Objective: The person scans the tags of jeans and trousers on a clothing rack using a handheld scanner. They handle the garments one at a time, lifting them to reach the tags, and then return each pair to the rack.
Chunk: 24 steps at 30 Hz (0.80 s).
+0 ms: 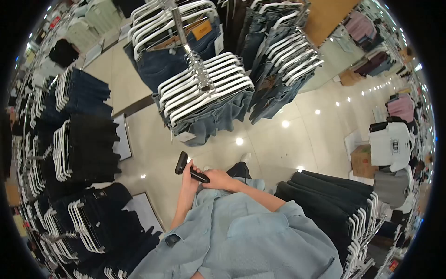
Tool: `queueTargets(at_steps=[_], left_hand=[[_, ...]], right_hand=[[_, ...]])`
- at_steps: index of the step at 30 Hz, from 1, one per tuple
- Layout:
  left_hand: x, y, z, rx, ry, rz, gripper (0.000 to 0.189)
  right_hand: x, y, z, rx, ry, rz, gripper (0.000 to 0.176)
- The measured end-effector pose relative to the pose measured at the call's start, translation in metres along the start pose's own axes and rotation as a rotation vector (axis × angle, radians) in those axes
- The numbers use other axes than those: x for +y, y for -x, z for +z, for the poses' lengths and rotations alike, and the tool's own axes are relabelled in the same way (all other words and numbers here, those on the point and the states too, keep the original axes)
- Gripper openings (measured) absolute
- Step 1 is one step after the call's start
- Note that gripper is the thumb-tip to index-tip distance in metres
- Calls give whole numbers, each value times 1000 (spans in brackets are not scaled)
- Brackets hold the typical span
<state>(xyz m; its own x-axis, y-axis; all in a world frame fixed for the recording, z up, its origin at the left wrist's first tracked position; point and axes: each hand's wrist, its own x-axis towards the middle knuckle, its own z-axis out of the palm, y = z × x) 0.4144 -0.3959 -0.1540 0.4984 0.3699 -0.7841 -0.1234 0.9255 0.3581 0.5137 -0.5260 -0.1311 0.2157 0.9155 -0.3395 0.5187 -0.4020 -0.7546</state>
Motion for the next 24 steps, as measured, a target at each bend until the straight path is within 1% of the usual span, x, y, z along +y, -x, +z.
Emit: queueTargets(at_steps=[1,3,5,7,9,11,13,15,19,23,24], left_hand=[[0,1,1,8,-4,2,26],[-1,-2,-2,2,-15,4,27],[-2,-7,-4,-3,-23,6,28],[-4,-9,-1,15,-8,-3,30],[-8,-10,2,-2,-26,6,28],[-12,-12,3,18,-2,-2,24],[-14,-14,6,8,-14,-15,23],[-15,-12,13,-4,-5,-10,23],[-19,-18,19,-22,-32,-16,22],[-30,-9,41,-54,-133,26,19],[-35,-8,48,-91,-214,44,18]], right_hand=[[1,0,-1,20,-4,2,35],[2,0,-2,-60,26,20,37],[3,2,-2,-12,28,-8,39],[1,4,-7,-30,54,24,41],[4,6,-12,-30,35,59,42],[10,9,-13,-32,31,42,42],[12,12,-17,-24,17,45,42],[11,16,-25,-30,-6,54,37],[28,14,-18,18,-3,33,41],[39,20,-24,48,-61,47,43],[43,23,-27,15,-80,53,44]])
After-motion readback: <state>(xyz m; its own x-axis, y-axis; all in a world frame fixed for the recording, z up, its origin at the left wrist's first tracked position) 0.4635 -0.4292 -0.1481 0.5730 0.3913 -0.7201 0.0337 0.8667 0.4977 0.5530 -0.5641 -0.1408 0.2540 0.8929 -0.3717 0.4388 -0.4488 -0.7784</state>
